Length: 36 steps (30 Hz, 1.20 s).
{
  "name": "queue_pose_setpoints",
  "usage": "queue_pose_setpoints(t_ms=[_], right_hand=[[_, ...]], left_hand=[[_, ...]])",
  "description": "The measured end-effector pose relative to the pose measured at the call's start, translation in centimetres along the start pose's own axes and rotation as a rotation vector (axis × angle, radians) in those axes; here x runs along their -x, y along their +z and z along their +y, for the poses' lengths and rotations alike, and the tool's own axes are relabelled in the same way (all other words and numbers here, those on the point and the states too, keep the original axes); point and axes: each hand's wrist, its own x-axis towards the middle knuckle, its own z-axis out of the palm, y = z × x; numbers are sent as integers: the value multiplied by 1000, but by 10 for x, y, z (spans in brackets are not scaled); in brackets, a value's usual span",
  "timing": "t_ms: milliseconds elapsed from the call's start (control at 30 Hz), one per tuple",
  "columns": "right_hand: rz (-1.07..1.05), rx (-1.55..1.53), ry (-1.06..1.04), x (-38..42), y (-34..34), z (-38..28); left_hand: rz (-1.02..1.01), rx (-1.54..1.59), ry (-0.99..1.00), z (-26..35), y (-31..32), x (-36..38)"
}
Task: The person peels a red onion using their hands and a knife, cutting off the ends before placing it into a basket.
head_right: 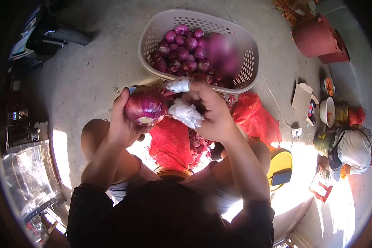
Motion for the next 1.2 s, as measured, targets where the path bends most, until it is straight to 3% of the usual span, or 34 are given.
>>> queue_pose_setpoints(t_ms=[67, 167, 367, 467, 567, 767, 1000, 1200], right_hand=[[-14, 95, -62, 1, 1, 2], [-36, 249, -37, -2, 1, 2], [-91, 268, -18, -6, -6, -1], [-165, 283, -6, -1, -19, 1], [-210, 286, 42, -1, -22, -2], [-251, 272, 73, -8, -20, -17], [-165, 319, 101, -1, -12, -6], [-143, 345, -56, -4, -4, 0]], left_hand=[[-63, 3, 50, 1, -1, -1], [151, 27, 32, 1, 13, -2], [235, 54, -32, 1, 19, -3], [-86, 11, -84, 3, 3, -3], [-127, 4, -65, 3, 8, -3], [39, -38, -149, -9, 0, -12], [-78, -59, -172, 0, -2, -9], [39, -37, -134, -3, 7, -8]])
